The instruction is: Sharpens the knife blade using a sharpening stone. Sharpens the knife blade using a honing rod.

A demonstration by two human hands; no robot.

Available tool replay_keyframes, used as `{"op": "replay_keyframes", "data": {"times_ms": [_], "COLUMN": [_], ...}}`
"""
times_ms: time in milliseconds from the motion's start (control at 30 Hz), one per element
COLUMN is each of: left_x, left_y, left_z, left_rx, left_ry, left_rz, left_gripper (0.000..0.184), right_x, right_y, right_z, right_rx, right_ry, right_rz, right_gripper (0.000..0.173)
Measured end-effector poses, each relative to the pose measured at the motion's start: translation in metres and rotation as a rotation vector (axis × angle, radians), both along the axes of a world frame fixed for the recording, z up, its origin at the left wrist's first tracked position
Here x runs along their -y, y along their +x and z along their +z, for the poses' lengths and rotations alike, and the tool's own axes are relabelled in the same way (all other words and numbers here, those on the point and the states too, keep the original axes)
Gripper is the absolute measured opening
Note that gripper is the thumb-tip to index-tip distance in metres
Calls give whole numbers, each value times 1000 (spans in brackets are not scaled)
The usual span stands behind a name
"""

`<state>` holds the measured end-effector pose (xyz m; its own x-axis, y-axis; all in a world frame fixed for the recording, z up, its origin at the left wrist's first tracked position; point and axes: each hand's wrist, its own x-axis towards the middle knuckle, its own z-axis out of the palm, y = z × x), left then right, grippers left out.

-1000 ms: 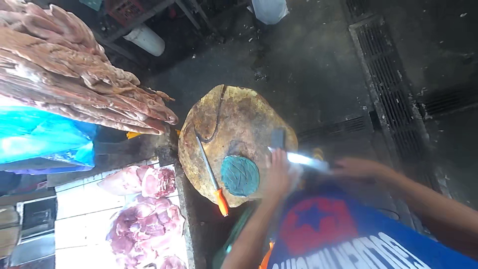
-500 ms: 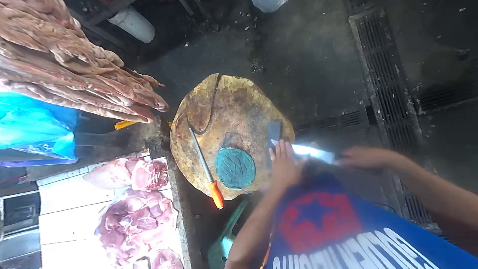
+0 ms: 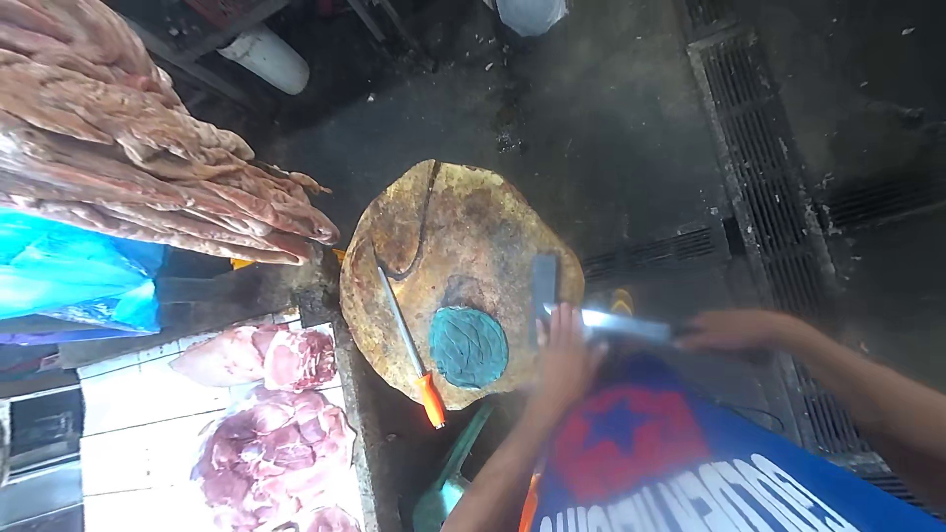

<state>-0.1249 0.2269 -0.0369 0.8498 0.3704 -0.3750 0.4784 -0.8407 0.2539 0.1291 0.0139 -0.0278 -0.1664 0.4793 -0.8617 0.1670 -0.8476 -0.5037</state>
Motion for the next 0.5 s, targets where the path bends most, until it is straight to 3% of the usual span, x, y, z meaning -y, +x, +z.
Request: {"op": "replay_keyframes", "data": {"times_ms": [100, 233, 300, 367, 500], "left_x": [-35, -164, -197, -167, -34], "left_y": [-14, 27, 40, 31, -36], "left_z": [5, -26, -29, -21, -9], "left_rx": [-52, 53, 93, 148, 55], "left_ry": [0, 121, 137, 168, 88], "left_rz": [35, 112, 133, 96, 20], "left_gripper": [80, 77, 75, 76, 85], "right_x": [-38, -157, -184, -155, -29], "right_y": [-25, -34, -34, -35, -43], "right_z": [-3, -22, -25, -29, -29], "right_rx": [61, 239, 247, 239, 50], "right_ry": [140, 223, 239, 277, 217], "right_rz": [39, -106, -157, -161, -8], "right_gripper": [55, 62, 60, 58, 56]}}
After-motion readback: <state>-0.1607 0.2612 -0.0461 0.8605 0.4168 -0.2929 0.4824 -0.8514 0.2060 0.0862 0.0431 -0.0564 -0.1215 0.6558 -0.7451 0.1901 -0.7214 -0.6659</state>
